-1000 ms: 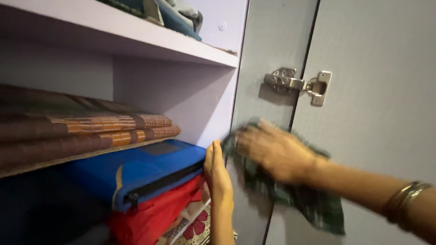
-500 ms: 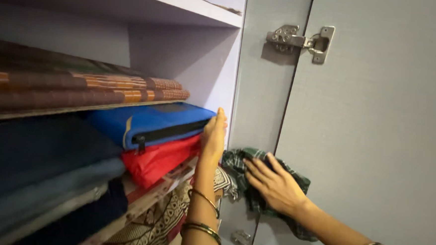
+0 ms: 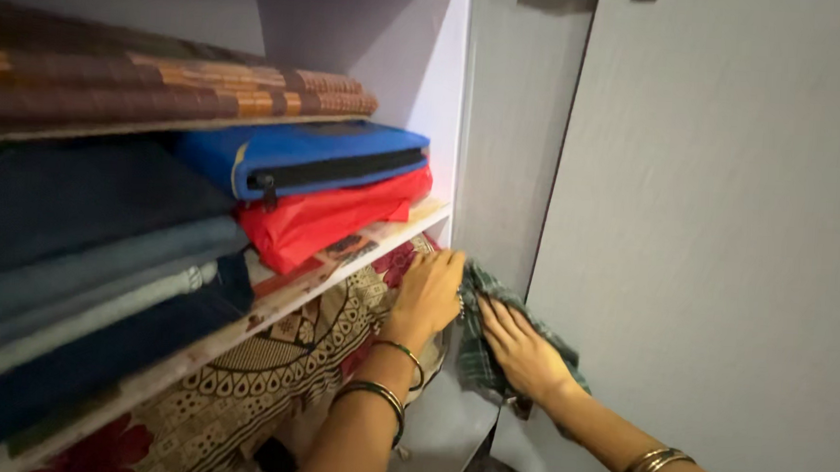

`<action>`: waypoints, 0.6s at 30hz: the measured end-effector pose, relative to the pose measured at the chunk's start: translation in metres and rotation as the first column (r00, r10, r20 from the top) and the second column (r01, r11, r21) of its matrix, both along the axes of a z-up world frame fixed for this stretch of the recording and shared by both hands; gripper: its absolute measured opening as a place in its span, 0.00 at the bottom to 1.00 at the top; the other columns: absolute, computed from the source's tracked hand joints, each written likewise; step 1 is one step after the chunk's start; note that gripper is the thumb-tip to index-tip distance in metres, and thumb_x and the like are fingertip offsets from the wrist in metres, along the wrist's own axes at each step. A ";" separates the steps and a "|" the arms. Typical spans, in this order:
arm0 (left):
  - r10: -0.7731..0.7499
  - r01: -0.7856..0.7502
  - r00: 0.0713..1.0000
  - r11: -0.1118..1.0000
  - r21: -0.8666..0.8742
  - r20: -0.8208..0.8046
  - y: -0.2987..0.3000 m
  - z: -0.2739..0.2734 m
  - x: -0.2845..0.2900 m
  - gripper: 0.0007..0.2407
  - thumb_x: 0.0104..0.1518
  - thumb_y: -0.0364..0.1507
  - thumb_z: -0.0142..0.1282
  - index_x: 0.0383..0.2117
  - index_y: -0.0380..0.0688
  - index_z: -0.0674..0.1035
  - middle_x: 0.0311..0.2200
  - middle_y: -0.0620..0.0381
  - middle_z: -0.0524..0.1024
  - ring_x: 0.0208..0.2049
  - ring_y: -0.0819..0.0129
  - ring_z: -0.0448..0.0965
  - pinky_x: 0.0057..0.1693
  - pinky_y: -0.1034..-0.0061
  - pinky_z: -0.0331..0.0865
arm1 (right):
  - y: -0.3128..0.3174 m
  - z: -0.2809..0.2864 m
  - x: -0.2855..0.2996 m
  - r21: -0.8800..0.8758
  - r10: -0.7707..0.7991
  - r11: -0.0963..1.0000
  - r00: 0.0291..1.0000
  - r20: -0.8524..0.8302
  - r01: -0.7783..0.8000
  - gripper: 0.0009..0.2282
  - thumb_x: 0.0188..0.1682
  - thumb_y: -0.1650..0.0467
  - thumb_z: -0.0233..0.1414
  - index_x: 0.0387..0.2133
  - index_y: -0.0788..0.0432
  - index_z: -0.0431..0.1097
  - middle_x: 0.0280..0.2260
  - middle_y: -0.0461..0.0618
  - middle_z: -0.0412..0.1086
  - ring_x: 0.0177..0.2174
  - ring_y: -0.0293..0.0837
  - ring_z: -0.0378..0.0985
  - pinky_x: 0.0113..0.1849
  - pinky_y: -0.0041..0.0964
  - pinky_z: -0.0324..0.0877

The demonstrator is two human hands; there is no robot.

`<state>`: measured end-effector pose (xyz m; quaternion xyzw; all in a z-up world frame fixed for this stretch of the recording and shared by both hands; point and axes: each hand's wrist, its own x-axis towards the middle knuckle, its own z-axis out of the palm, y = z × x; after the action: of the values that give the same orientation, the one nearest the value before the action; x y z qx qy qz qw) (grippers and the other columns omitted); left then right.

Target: The person wipes the inside surface of a wardrobe door with a green checkered cloth. They hold the door open with one hand while scrubbing the surface with the other, moving from the top edge down to the bottom.

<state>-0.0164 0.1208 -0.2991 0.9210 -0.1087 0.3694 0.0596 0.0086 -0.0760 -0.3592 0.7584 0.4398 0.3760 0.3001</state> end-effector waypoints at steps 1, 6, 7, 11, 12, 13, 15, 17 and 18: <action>0.042 -0.040 0.998 0.998 0.052 -0.038 0.004 -0.009 -0.007 0.19 0.42 0.27 0.64 0.42 0.42 0.75 0.44 0.49 0.76 0.54 0.53 0.72 0.63 0.56 0.61 | -0.001 -0.009 -0.004 -0.045 -0.005 0.999 1.000 0.016 0.006 0.27 0.48 0.65 0.44 0.60 0.68 0.62 0.68 0.62 0.48 0.66 0.58 0.47 0.63 0.53 0.42; 0.170 -0.168 0.985 0.964 0.204 0.012 0.016 -0.017 -0.021 0.21 0.44 0.40 0.67 0.45 0.50 0.78 0.46 0.49 0.75 0.57 0.55 0.69 0.68 0.49 0.50 | -0.003 0.028 -0.012 0.078 -0.031 0.997 0.987 0.160 0.019 0.28 0.47 0.65 0.43 0.61 0.68 0.61 0.67 0.62 0.48 0.66 0.57 0.46 0.63 0.53 0.44; 0.226 -0.216 0.974 0.950 0.225 -0.018 0.019 -0.016 -0.020 0.19 0.47 0.40 0.65 0.45 0.50 0.78 0.46 0.51 0.75 0.58 0.56 0.69 0.68 0.49 0.50 | 0.000 0.044 -0.011 0.175 -0.073 0.984 0.982 0.176 0.042 0.29 0.46 0.65 0.44 0.61 0.68 0.61 0.67 0.62 0.48 0.66 0.57 0.47 0.63 0.52 0.45; 0.447 -0.511 0.855 0.813 0.280 0.262 0.031 -0.015 -0.014 0.13 0.53 0.28 0.61 0.45 0.53 0.79 0.48 0.57 0.75 0.58 0.61 0.72 0.66 0.56 0.58 | 0.014 0.094 -0.002 0.437 -0.137 0.898 0.974 0.183 0.045 0.27 0.47 0.66 0.46 0.61 0.67 0.63 0.70 0.61 0.48 0.68 0.55 0.47 0.64 0.50 0.48; 0.429 -0.506 0.851 0.825 0.252 0.304 0.037 -0.013 -0.013 0.14 0.52 0.27 0.60 0.46 0.54 0.79 0.49 0.56 0.75 0.57 0.58 0.73 0.64 0.56 0.59 | 0.016 0.099 0.002 0.483 -0.114 0.875 0.976 0.185 0.010 0.27 0.47 0.67 0.47 0.61 0.65 0.64 0.70 0.61 0.48 0.69 0.55 0.47 0.64 0.50 0.48; 0.411 -0.500 0.843 0.836 0.225 0.346 0.044 -0.013 -0.014 0.16 0.50 0.26 0.59 0.47 0.55 0.80 0.49 0.54 0.75 0.55 0.56 0.73 0.62 0.56 0.60 | 0.019 0.097 0.005 0.528 -0.090 0.849 0.978 0.189 -0.024 0.26 0.47 0.68 0.47 0.62 0.63 0.64 0.70 0.60 0.48 0.69 0.55 0.47 0.64 0.50 0.49; 0.363 -0.447 0.874 0.863 0.238 0.323 0.051 -0.013 -0.013 0.15 0.50 0.25 0.58 0.46 0.54 0.81 0.50 0.53 0.75 0.53 0.53 0.73 0.58 0.53 0.61 | 0.023 0.079 0.008 0.474 0.001 0.879 0.995 0.101 -0.050 0.27 0.43 0.69 0.48 0.61 0.61 0.64 0.70 0.60 0.47 0.68 0.55 0.46 0.63 0.52 0.49; 0.294 -0.340 0.937 0.889 0.308 0.188 0.051 -0.011 -0.011 0.11 0.53 0.25 0.57 0.43 0.51 0.82 0.49 0.54 0.75 0.53 0.52 0.72 0.55 0.46 0.61 | 0.025 0.048 0.010 0.345 0.043 0.938 0.999 -0.010 -0.037 0.26 0.44 0.69 0.48 0.60 0.59 0.64 0.70 0.57 0.46 0.68 0.55 0.44 0.63 0.53 0.47; 0.318 -0.333 0.942 0.857 0.394 0.104 0.047 -0.012 -0.010 0.10 0.55 0.27 0.56 0.42 0.50 0.83 0.51 0.55 0.74 0.57 0.54 0.69 0.58 0.42 0.57 | 0.026 0.028 0.008 0.233 0.036 0.972 0.996 -0.077 -0.017 0.25 0.46 0.68 0.47 0.59 0.58 0.63 0.70 0.55 0.45 0.69 0.55 0.42 0.64 0.53 0.45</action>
<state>-0.0260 0.1678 -0.3113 0.9114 -0.0269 0.3597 -0.1981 0.0164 -0.0503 -0.3307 0.7969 0.4145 0.3980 0.1864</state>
